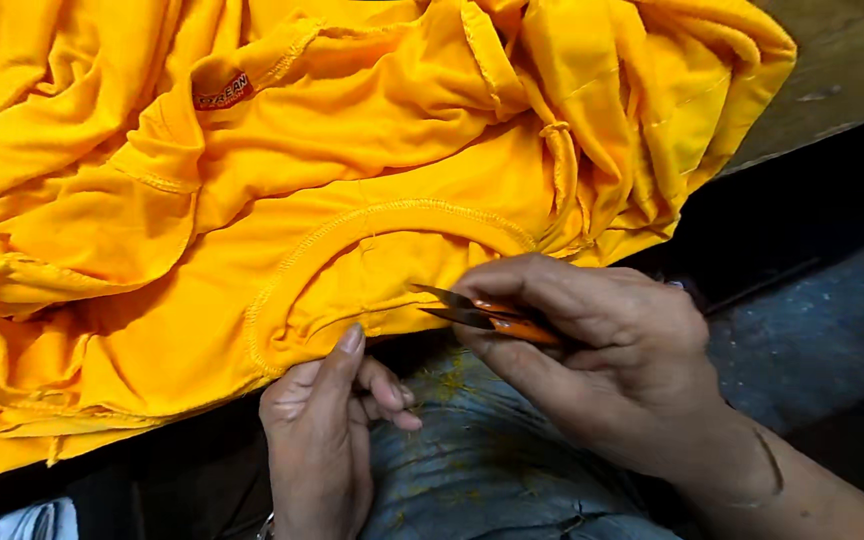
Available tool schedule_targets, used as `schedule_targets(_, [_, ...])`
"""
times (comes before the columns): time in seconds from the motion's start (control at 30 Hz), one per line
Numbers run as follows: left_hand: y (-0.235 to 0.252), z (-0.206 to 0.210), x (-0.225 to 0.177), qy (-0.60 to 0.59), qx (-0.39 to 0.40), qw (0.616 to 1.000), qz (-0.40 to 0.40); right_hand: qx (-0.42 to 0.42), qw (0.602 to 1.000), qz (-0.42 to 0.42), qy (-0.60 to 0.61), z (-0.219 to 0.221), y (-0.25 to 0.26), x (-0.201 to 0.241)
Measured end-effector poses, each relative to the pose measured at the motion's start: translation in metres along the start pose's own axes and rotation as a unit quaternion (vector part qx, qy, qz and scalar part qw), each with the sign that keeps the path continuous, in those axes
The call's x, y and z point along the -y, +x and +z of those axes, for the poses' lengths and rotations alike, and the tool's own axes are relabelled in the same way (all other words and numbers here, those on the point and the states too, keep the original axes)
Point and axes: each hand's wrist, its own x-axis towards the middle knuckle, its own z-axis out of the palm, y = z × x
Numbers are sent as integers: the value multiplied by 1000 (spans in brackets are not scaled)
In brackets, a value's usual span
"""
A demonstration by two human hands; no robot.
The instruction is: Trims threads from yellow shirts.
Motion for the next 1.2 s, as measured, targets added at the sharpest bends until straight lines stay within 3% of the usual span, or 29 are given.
schedule_targets(0.17, [-4,-5,9,44,22,998,46,52,993,-72,-76,13,29,-6])
schedule_targets(0.37, [-4,-17,14,95,44,991,89,128,945,-152,-260,25,53,-17])
schedule_targets(0.47, [-4,-21,15,88,44,992,80,138,947,-183,-224,22,52,-20])
schedule_targets(0.63, [-3,-23,14,7,48,999,9,246,954,-151,-81,2,18,-11])
schedule_targets(0.8, [1,-28,11,-105,95,989,-43,394,915,-75,36,1,-33,-9])
schedule_targets(0.87, [2,-22,9,-103,58,992,-53,367,927,-68,31,1,-35,-9])
schedule_targets(0.93, [1,-15,9,-64,24,996,-65,270,960,-72,-2,-1,-22,-7])
schedule_targets(0.97, [1,-15,9,-30,31,997,-70,209,974,-86,-33,-2,-10,-6])
schedule_targets(1.03, [-2,-21,11,74,120,988,-63,107,983,-105,-102,-5,18,-9])
schedule_targets(1.1, [-8,-23,4,231,213,949,-5,52,990,-67,-109,-5,45,-17])
schedule_targets(1.2, [-14,-18,-25,392,236,877,148,6,993,94,77,-3,75,-33])
